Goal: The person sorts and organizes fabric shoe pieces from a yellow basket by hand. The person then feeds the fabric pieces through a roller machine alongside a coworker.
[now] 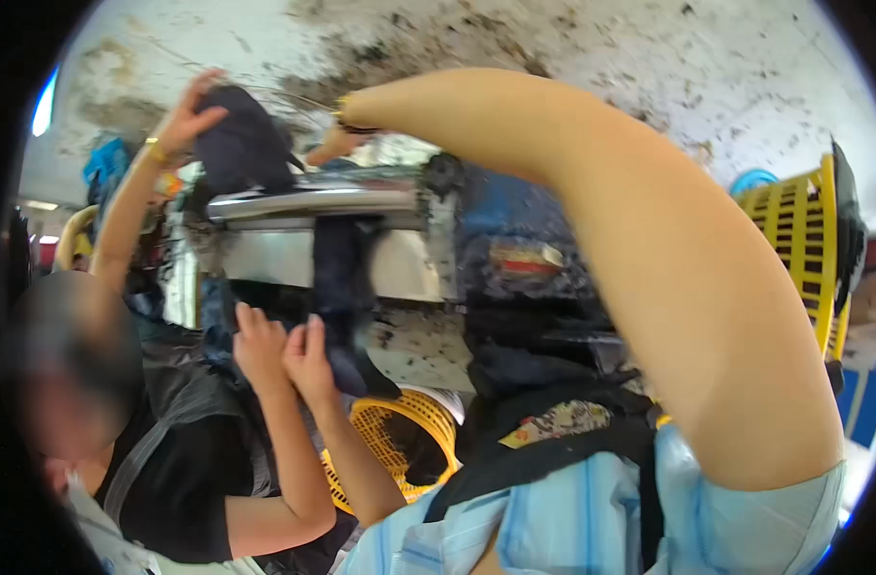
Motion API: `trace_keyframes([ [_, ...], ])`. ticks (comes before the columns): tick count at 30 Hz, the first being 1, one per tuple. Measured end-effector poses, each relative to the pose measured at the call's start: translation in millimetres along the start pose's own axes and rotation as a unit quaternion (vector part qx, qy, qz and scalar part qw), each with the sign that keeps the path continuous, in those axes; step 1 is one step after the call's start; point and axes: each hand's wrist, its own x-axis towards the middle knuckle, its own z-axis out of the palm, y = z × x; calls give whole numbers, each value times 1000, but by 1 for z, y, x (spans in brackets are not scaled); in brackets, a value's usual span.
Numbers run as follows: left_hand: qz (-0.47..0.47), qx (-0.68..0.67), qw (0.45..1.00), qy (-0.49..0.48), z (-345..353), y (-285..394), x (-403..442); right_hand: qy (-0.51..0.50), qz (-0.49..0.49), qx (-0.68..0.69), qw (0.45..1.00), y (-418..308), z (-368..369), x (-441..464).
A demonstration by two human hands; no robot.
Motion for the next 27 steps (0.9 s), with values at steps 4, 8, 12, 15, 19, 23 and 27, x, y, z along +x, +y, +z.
trace_keyframes([
  [4, 329, 301, 880, 162, 41, 31, -53, 16, 76, -50, 996, 6, 28, 25],
  [8, 390, 129, 843, -347, 116, 1, -130, 77, 90, -112, 987, -9, 28, 7],
  [12, 464, 140, 713, -506, 188, -49, -177, 148, 103, -190, 965, -36, 13, -19],
  [15, 497, 151, 681, -516, 189, -39, -176, 199, 108, -229, 947, -51, -3, -28],
  [19, 474, 120, 791, -369, 110, 13, -136, 301, 68, -175, 935, -30, -28, -15],
  [23, 191, 123, 949, -217, 20, 43, -86, 374, 68, -155, 912, -14, -45, -55],
  [27, -30, -3, 994, -106, -10, 28, -37, 427, 68, -113, 894, 25, -60, -45],
])
